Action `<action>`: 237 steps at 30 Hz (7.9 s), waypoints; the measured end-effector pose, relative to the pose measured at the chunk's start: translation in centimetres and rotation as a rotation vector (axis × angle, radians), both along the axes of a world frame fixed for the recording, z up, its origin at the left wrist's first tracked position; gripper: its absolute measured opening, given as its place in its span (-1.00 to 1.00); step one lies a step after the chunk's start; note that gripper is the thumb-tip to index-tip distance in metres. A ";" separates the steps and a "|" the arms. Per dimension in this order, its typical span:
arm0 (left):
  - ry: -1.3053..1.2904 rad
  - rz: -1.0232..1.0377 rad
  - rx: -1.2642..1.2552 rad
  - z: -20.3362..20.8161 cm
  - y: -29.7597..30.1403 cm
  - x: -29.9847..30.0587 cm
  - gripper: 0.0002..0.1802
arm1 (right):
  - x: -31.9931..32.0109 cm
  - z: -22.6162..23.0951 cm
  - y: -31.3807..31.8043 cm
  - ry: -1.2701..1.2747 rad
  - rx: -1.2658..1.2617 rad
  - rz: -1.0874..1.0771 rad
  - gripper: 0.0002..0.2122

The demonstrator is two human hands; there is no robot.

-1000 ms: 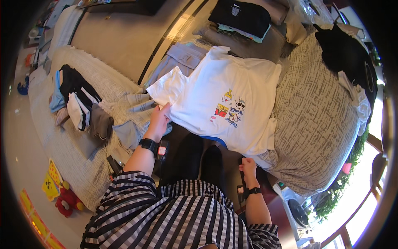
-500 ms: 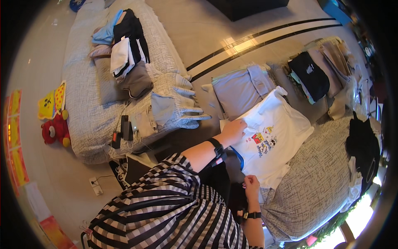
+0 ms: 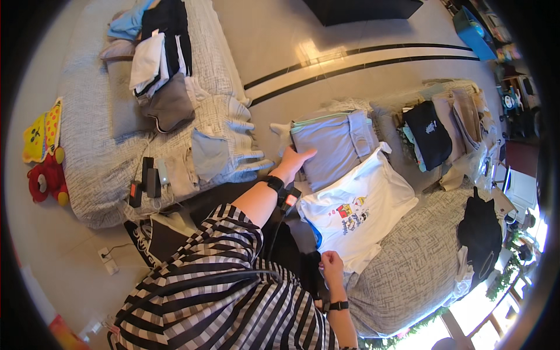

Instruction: Fold laundry on the bed and move it to a table.

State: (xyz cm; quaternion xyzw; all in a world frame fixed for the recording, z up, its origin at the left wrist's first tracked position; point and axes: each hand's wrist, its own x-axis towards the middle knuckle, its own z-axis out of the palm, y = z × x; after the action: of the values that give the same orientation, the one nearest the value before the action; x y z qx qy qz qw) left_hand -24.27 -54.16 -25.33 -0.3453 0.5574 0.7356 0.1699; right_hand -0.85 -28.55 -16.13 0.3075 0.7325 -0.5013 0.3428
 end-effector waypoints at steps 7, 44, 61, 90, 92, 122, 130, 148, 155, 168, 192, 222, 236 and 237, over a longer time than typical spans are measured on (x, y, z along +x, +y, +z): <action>-0.203 0.143 0.342 -0.7 0.5 -1.7 -0.37 | -7.0 1.4 -6.0 0.022 -0.013 0.057 -0.88; 0.088 -0.662 -0.223 -1.6 -13.3 -7.8 0.03 | -26.5 -11.9 -9.5 -0.196 -0.480 -0.379 -0.58; -0.064 -0.119 0.668 7.3 -8.3 9.3 -0.36 | -22.3 -0.6 -7.9 -0.449 -0.520 -0.032 -0.50; -0.107 0.156 0.624 21.7 -32.5 14.4 -0.41 | -26.6 14.0 -35.8 -0.573 -0.479 0.350 -0.69; -0.067 0.195 0.625 23.1 -34.8 16.1 -0.47 | -26.4 15.2 -39.5 -0.649 -0.472 0.412 -0.71; -0.078 0.996 0.323 35.8 -32.1 8.3 -0.42 | -40.2 18.4 -56.3 -0.898 -0.625 1.246 -0.60; 0.039 0.770 0.219 35.4 -33.7 4.7 -0.47 | -44.3 21.1 -52.4 -0.600 -0.624 1.229 -0.60; 0.000 0.570 0.352 30.3 -38.6 -14.6 -0.51 | -62.3 18.9 -50.8 -0.619 -0.910 0.815 -0.59; -0.029 0.532 0.296 33.0 -40.2 -29.9 -0.45 | -77.7 23.3 -51.2 -0.535 -0.844 0.760 -0.60; 0.017 0.374 0.371 31.7 -49.5 -49.4 -0.32 | -93.8 22.5 -55.1 -0.346 -1.017 0.564 -0.49; -0.265 -0.046 0.288 23.5 -61.2 -84.8 -0.26 | -114.5 0.8 -56.5 -0.221 -0.750 -0.196 -0.50; -0.478 -0.022 0.168 18.9 -53.1 -90.1 -0.26 | -125.5 -19.2 -38.5 -0.229 0.533 0.564 -0.17; -0.466 -0.048 0.184 18.7 -52.8 -90.8 -0.26 | -123.9 -19.3 -41.8 -0.304 0.442 0.576 -0.14; -0.464 -0.051 0.183 18.6 -52.7 -90.8 -0.26 | -124.3 -19.5 -41.7 -0.309 0.444 0.549 -0.13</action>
State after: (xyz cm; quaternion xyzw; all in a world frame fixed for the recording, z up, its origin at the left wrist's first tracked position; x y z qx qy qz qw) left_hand -115.06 -106.87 -6.72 -0.4742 0.4430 0.6794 0.3425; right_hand -125.18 -70.27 -35.65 0.2386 0.8180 -0.1676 0.4958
